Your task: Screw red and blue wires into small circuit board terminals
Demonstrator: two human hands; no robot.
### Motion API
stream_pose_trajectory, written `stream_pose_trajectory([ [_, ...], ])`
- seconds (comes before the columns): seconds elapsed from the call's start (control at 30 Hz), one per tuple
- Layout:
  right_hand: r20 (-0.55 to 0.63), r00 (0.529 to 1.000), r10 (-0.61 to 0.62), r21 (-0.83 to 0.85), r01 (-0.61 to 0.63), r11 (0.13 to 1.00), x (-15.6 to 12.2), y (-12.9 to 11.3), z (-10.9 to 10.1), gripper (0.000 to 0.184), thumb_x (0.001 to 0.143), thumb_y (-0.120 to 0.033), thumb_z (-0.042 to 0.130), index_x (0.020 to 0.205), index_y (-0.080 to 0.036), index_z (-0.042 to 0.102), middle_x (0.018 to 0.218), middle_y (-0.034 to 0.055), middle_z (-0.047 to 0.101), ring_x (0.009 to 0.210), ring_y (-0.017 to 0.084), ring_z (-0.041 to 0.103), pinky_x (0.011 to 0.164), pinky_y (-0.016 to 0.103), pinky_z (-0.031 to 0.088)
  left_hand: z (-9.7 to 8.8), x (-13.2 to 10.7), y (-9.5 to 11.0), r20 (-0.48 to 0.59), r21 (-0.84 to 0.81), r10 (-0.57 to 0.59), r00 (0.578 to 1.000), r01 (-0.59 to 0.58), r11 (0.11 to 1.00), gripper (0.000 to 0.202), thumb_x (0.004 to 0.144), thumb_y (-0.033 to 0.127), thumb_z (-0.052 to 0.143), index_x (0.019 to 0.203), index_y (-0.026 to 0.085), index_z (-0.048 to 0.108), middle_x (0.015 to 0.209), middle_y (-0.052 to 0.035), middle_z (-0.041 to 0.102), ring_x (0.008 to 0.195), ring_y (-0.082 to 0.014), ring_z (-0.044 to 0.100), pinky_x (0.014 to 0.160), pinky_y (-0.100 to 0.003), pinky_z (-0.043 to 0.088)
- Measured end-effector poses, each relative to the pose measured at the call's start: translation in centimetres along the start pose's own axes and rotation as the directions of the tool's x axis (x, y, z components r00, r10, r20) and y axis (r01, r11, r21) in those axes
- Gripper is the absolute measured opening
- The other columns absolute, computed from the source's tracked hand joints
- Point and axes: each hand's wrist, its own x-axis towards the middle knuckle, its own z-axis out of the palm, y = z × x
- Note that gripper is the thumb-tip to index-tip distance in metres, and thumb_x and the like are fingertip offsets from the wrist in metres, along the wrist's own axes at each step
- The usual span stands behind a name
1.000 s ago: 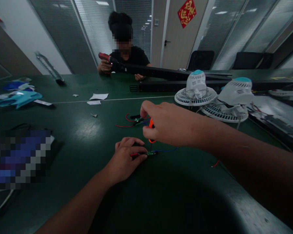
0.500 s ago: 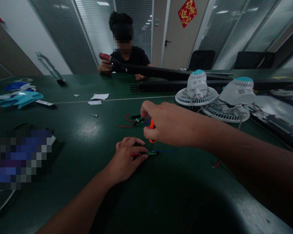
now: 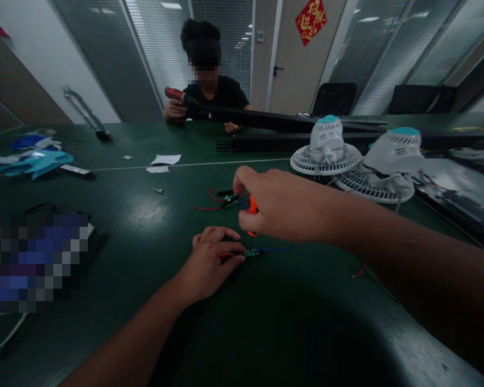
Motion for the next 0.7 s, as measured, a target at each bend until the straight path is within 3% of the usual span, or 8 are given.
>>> stream_pose_trajectory([
  [0.17,-0.012,1.0,-0.013,-0.033,0.013,0.999,0.03,-0.02,0.07,0.033,0.079,-0.027,0.054,0.108,-0.012,0.059,0.085,0.0102,0.069,0.068,0.023,0.062,0.052,0.028,0.037,0.05,0.02,-0.05,-0.009,0.009,0.017,1.0,-0.017,1.0,0.017,0.084,0.03,0.06,0.095,0.029,0.073,0.111,-0.0037,0.061,0.111,-0.0295,0.049,0.091,-0.05,0.037],
  [0.37,-0.026,1.0,0.01,-0.106,-0.012,0.994,-0.13,-0.37,-0.11,0.045,0.09,-0.051,0.038,0.099,-0.018,0.067,0.078,0.0114,0.071,0.068,0.029,0.065,0.048,0.031,0.031,-0.08,0.06,0.1,-0.012,0.024,0.015,1.0,-0.015,1.0,0.016,0.084,0.029,0.06,0.094,0.029,0.073,0.114,-0.0036,0.061,0.113,-0.03,0.048,0.092,-0.05,0.036],
  [0.47,-0.004,1.0,0.007,-0.127,-0.007,0.992,-0.08,-0.42,-0.13,0.04,0.092,-0.042,0.038,0.091,-0.018,0.069,0.078,0.0115,0.072,0.069,0.028,0.066,0.048,0.031,0.031,-0.15,0.03,0.2,0.002,0.025,0.01,1.0,-0.011,1.0,0.016,0.084,0.03,0.06,0.095,0.029,0.073,0.113,-0.0036,0.062,0.113,-0.0296,0.049,0.092,-0.05,0.036],
  [0.57,0.017,1.0,-0.005,-0.132,0.007,0.991,0.13,-0.3,0.03,0.027,0.087,-0.029,0.047,0.095,-0.017,0.069,0.083,0.0116,0.074,0.072,0.027,0.066,0.049,0.03,0.033,-0.23,0.02,0.29,0.011,0.027,0.002,1.0,-0.002,1.0,0.017,0.085,0.029,0.059,0.094,0.029,0.073,0.113,-0.0036,0.063,0.113,-0.0294,0.049,0.092,-0.051,0.036],
  [0.7,0.015,0.999,-0.029,-0.125,0.031,0.992,0.31,-0.17,0.31,0.028,0.082,-0.023,0.05,0.102,-0.015,0.067,0.086,0.0114,0.073,0.073,0.027,0.066,0.051,0.031,0.036,-0.24,0.01,0.21,0.006,0.025,0.006,1.0,-0.006,1.0,0.017,0.085,0.03,0.059,0.094,0.03,0.073,0.111,-0.0034,0.063,0.111,-0.0293,0.05,0.091,-0.051,0.037],
])
